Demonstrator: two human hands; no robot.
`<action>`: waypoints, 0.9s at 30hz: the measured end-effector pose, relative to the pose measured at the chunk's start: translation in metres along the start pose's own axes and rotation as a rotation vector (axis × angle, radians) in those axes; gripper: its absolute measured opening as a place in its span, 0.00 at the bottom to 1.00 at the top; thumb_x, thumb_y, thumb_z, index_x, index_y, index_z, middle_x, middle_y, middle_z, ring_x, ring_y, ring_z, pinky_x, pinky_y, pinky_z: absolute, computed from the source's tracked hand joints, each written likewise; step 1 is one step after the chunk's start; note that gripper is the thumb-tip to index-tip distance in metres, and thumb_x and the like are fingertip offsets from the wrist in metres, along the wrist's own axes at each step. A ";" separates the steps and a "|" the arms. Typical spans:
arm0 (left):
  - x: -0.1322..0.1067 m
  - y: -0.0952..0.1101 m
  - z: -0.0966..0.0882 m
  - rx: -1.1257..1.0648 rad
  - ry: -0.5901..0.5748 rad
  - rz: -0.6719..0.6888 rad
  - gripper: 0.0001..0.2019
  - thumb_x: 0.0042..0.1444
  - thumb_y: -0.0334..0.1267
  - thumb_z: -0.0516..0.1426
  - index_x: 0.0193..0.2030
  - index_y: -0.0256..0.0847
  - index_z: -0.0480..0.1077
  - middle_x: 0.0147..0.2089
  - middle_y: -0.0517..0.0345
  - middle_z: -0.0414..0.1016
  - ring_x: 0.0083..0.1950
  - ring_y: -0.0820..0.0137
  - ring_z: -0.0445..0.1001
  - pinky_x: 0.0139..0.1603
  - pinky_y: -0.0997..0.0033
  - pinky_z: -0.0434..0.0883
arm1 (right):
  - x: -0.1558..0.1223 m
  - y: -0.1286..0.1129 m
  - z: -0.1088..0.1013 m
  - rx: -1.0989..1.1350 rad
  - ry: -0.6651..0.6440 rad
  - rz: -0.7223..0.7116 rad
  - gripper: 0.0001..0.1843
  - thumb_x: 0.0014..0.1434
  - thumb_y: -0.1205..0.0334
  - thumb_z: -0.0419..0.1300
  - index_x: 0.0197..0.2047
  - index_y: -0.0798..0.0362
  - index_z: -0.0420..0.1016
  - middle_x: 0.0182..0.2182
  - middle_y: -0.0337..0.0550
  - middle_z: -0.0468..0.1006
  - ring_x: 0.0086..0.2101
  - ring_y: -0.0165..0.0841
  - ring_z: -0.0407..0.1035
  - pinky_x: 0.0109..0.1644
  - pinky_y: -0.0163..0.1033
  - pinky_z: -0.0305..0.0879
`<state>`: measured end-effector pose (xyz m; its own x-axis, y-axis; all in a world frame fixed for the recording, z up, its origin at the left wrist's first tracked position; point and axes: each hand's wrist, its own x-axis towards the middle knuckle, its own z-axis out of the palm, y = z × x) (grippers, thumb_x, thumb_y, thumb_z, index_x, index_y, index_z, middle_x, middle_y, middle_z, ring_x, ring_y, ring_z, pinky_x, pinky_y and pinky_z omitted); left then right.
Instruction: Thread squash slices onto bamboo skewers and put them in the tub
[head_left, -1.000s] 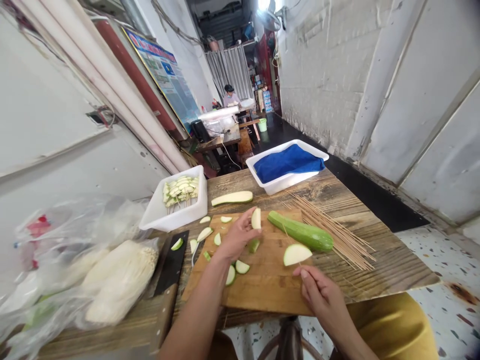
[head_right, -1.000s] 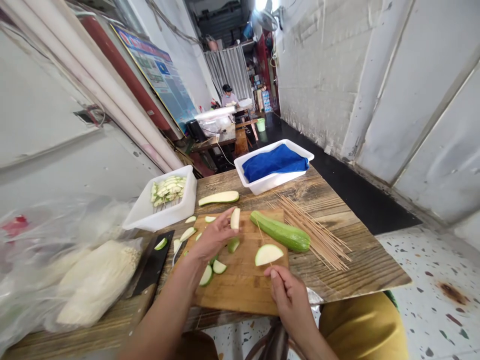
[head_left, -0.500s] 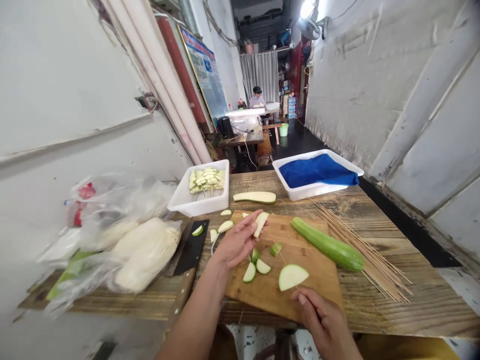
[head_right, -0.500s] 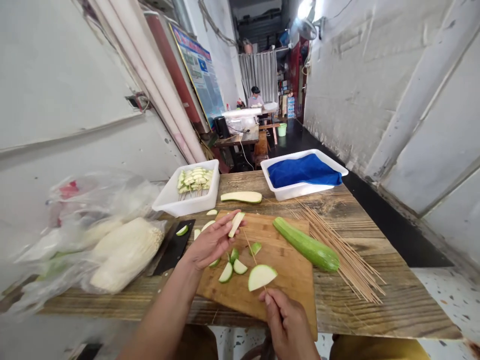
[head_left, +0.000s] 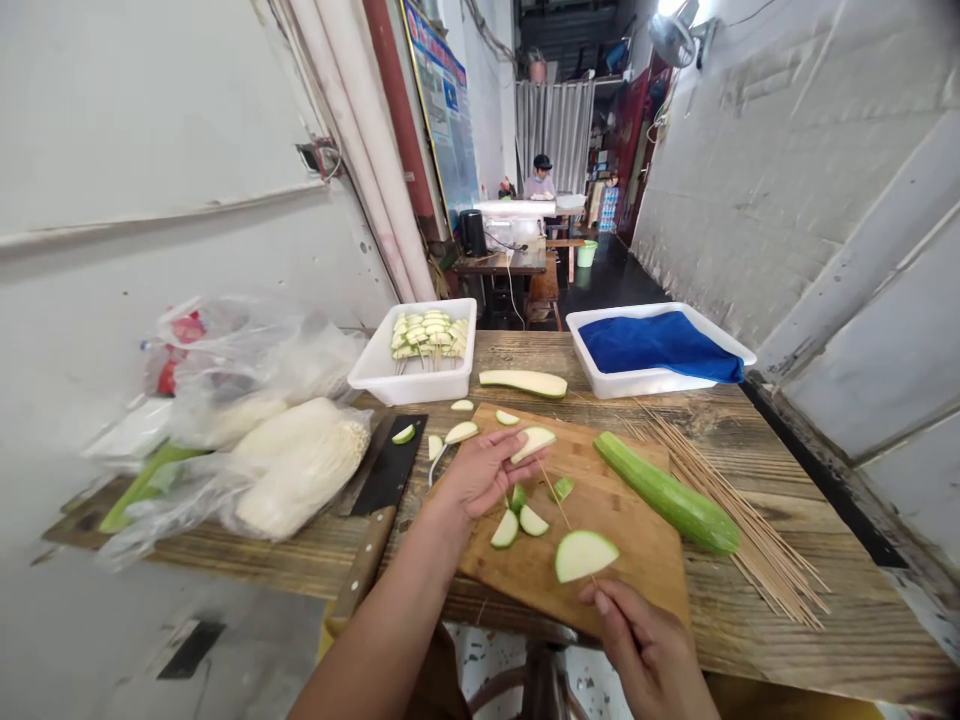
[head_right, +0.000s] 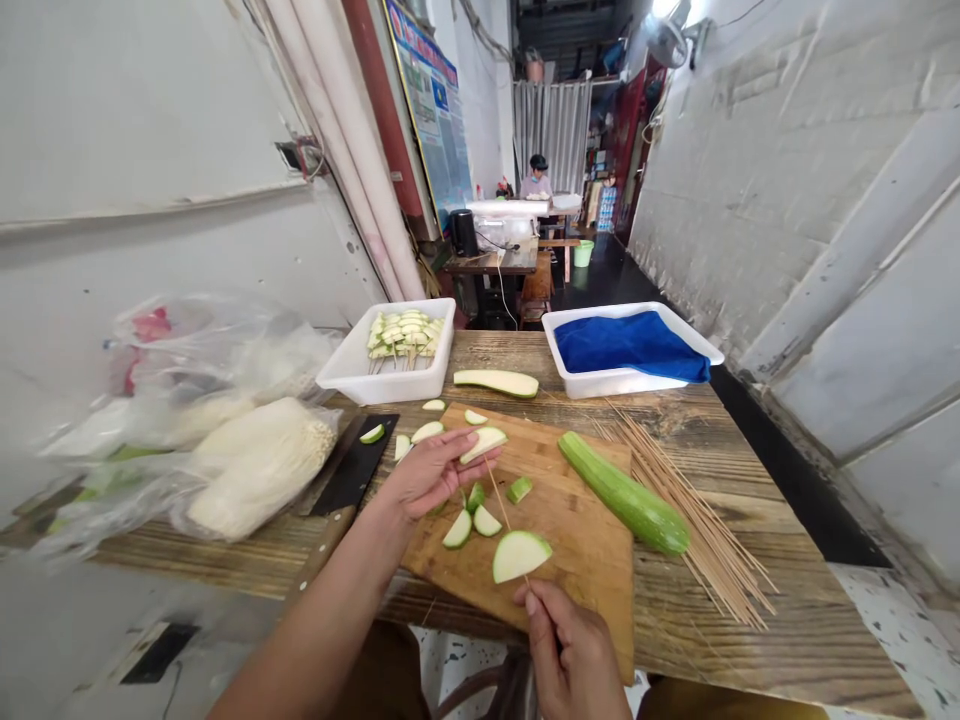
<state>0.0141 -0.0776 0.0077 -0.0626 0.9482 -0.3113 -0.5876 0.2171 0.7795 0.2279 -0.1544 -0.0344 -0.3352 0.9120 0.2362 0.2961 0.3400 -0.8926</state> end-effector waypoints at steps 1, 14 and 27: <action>0.000 0.000 0.001 0.003 0.009 -0.001 0.11 0.49 0.30 0.58 0.41 0.31 0.69 0.43 0.41 0.74 0.42 0.63 0.75 0.42 0.66 0.73 | -0.001 0.000 0.000 0.000 0.000 0.001 0.14 0.60 0.56 0.50 0.33 0.54 0.74 0.22 0.42 0.75 0.21 0.31 0.69 0.31 0.31 0.68; -0.002 0.003 0.005 0.046 0.030 -0.001 0.11 0.49 0.29 0.58 0.41 0.29 0.71 0.40 0.40 0.76 0.39 0.64 0.76 0.37 0.70 0.74 | -0.001 0.002 -0.001 0.036 0.006 0.048 0.16 0.59 0.53 0.51 0.33 0.54 0.75 0.20 0.42 0.74 0.21 0.32 0.69 0.30 0.31 0.68; -0.005 0.004 0.011 0.066 0.053 -0.006 0.09 0.51 0.28 0.56 0.40 0.28 0.70 0.40 0.41 0.76 0.39 0.64 0.76 0.37 0.71 0.74 | -0.005 0.003 -0.004 0.019 0.019 0.069 0.15 0.58 0.55 0.52 0.33 0.56 0.75 0.15 0.37 0.67 0.15 0.28 0.60 0.25 0.30 0.65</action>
<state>0.0210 -0.0784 0.0188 -0.1023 0.9337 -0.3432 -0.5340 0.2395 0.8109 0.2343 -0.1571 -0.0371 -0.2975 0.9375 0.1806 0.3008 0.2715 -0.9142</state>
